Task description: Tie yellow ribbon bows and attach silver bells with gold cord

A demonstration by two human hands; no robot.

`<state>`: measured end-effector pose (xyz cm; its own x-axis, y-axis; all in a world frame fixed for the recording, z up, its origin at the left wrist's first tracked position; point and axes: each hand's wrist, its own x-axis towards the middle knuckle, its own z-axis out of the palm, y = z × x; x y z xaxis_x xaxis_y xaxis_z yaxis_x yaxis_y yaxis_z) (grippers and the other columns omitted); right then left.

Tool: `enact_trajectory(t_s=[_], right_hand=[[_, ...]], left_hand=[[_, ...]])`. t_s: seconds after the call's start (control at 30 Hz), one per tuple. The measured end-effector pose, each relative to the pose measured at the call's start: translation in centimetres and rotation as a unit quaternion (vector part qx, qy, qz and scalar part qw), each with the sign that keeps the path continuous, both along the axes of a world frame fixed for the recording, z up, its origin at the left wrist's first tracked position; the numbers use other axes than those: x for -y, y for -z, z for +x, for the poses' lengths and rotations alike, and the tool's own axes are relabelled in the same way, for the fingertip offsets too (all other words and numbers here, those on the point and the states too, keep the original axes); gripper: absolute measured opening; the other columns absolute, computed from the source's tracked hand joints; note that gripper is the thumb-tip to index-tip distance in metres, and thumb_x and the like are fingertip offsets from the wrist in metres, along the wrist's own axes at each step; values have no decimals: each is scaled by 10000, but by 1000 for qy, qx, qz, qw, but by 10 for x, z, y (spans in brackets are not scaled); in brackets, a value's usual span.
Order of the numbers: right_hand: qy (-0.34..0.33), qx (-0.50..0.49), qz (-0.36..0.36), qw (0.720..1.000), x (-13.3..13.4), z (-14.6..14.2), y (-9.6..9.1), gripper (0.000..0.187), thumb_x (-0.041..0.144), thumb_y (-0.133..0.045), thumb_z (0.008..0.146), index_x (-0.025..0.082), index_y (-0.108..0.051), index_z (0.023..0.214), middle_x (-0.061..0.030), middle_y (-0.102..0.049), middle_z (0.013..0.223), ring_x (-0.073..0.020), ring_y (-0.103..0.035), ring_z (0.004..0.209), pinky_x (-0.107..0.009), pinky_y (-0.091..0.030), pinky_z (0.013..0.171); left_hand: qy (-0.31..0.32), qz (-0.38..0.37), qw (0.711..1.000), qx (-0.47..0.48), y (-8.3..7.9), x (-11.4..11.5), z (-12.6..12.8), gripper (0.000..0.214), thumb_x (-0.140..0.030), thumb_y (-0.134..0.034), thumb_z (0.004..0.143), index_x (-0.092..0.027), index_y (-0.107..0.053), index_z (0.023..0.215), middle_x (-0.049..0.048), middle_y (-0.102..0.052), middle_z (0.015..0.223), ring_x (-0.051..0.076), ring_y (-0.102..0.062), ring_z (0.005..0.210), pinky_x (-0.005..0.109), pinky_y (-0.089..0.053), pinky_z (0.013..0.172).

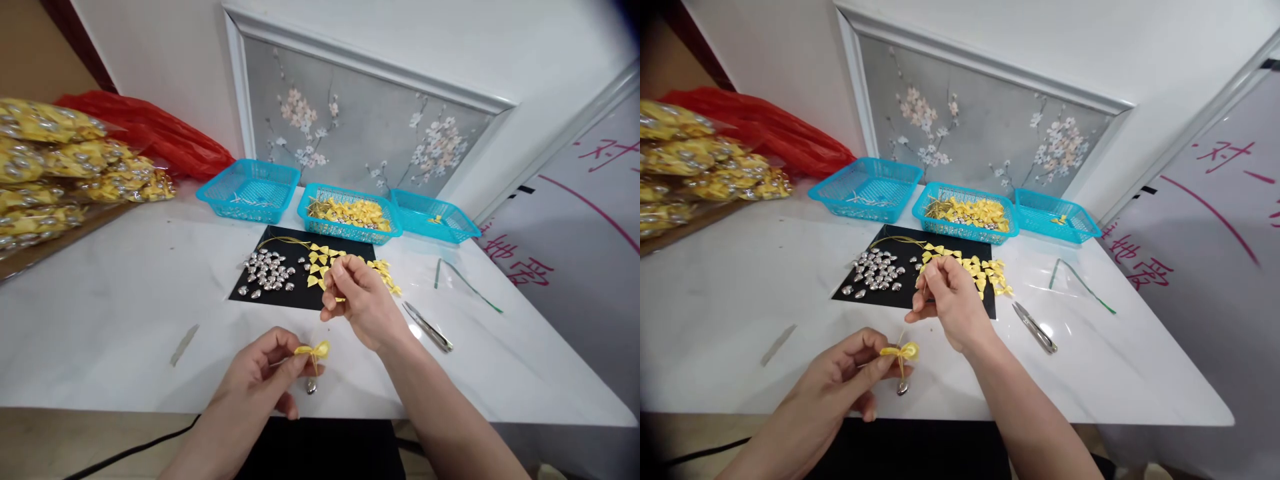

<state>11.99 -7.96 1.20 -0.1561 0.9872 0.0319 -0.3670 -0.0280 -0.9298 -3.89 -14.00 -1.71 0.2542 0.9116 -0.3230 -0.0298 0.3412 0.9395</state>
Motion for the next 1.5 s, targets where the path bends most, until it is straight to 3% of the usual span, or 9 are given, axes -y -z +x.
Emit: enact_trajectory(t_s=[0.1,0.53,0.83,1.27,1.5], right_hand=[[9,-18,12,1000,-1,0,-1,240,360,-604,855,183,-484,746,58,-517,700,-45,-486,502,-199,-545,470],[130,-52,87,986,-17,14,-16,226,321,-625,843,190,-480,730,73,-500,700,-26,-452,495,-244,-592,611],[171,-29,166,971,-22,19,-21,186,259,-538,902,196,-474,739,74,-477,697,-15,-411,477,-234,-571,666],[202,-10,217,955,-26,30,-21,195,308,-571,890,198,-486,754,71,-470,687,-30,-399,495,-265,-576,686],[211,-21,233,949,-26,33,-24,178,258,-534,912,190,-489,753,67,-473,703,-29,-413,498,-278,-576,686]], left_hand=[[4,-26,999,31,-1,1,2,191,-381,-627,844,-219,-534,801,18,-695,883,199,-649,969,170,-500,532],[11,-42,996,76,2,7,2,202,-334,-639,849,-213,-489,788,-32,-654,809,172,-721,760,242,-586,626],[22,-30,999,38,-10,12,5,217,-386,-617,854,-210,-522,770,19,-694,918,211,-695,922,257,-597,664],[5,-18,1000,26,-10,16,4,236,-394,-627,839,-209,-520,739,23,-721,883,208,-680,936,257,-575,707],[42,-23,999,15,-11,15,2,228,-389,-623,840,-208,-522,747,28,-719,878,236,-678,973,310,-560,784]])
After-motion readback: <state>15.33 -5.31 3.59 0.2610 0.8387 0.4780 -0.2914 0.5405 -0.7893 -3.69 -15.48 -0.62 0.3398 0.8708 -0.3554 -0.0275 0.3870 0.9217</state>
